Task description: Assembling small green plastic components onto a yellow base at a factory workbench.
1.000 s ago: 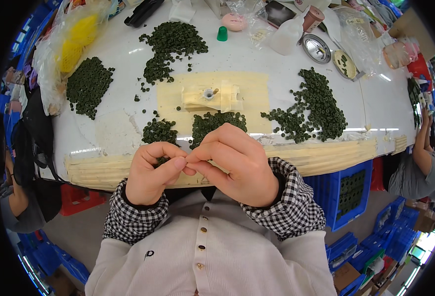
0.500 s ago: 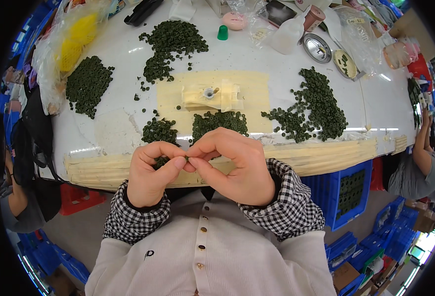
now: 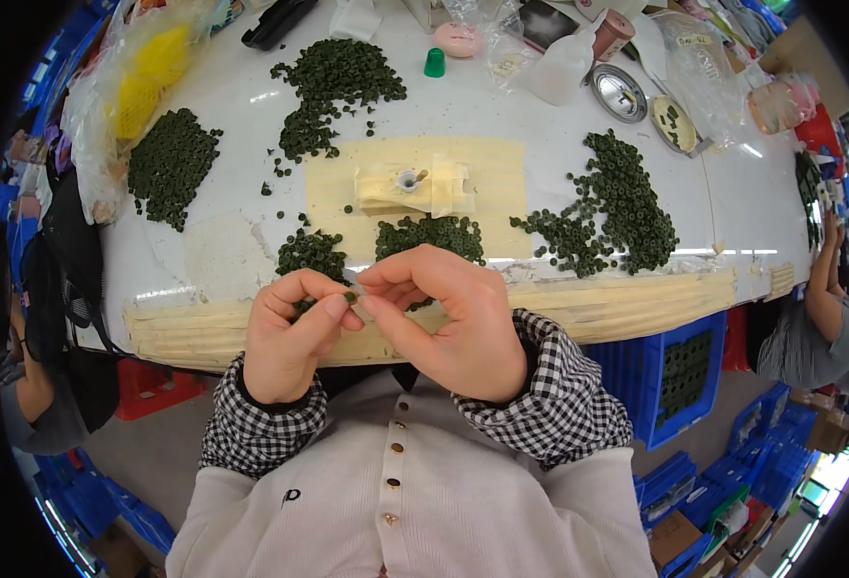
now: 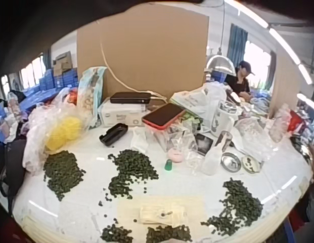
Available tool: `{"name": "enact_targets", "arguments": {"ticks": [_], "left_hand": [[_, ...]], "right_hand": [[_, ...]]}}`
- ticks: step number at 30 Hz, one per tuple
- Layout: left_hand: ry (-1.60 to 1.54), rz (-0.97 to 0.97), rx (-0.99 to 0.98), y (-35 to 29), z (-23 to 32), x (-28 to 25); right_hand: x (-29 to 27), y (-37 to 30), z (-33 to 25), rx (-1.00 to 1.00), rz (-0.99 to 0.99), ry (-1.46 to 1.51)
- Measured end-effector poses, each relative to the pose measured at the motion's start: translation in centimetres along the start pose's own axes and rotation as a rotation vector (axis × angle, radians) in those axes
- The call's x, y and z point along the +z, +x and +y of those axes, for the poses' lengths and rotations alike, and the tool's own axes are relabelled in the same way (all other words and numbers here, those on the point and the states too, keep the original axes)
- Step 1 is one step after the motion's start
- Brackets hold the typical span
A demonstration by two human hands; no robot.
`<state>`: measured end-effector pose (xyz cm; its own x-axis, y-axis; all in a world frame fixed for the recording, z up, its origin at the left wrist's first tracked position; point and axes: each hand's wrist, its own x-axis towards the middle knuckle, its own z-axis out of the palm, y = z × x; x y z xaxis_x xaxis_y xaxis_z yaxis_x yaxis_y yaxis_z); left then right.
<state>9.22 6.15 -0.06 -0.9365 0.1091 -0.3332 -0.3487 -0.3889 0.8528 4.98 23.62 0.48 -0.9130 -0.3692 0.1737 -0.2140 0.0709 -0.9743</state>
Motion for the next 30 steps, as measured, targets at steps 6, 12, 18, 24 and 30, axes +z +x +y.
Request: {"name": "enact_targets", "arguments": {"ticks": [6,12,18,24,30], "left_hand": [[-0.133,0.143,-0.064,-0.2,0.9,-1.9],[-0.445,0.104,-0.019,-0.1,0.7,-2.7],[-0.584,0.079,-0.052,0.1,1.1,-2.2],[-0.563,-0.09,-0.046,0.2,0.7,-2.4],[-0.566,-0.112,-0.155,0.4,0.9,-1.1]], "right_hand": [[-1.7,1.0,0.8,-0.347,-0.111,-0.656],[0.0,1.0,1.0,-0.328,-0.159,-0.84],[0.7,1.0,1.3,-0.339,-0.173,-0.936],[0.3,1.0,1.2,-0.392,-0.121,-0.855],[-1.0,0.7,1.0,-0.367,-0.01,-0.654]]}}
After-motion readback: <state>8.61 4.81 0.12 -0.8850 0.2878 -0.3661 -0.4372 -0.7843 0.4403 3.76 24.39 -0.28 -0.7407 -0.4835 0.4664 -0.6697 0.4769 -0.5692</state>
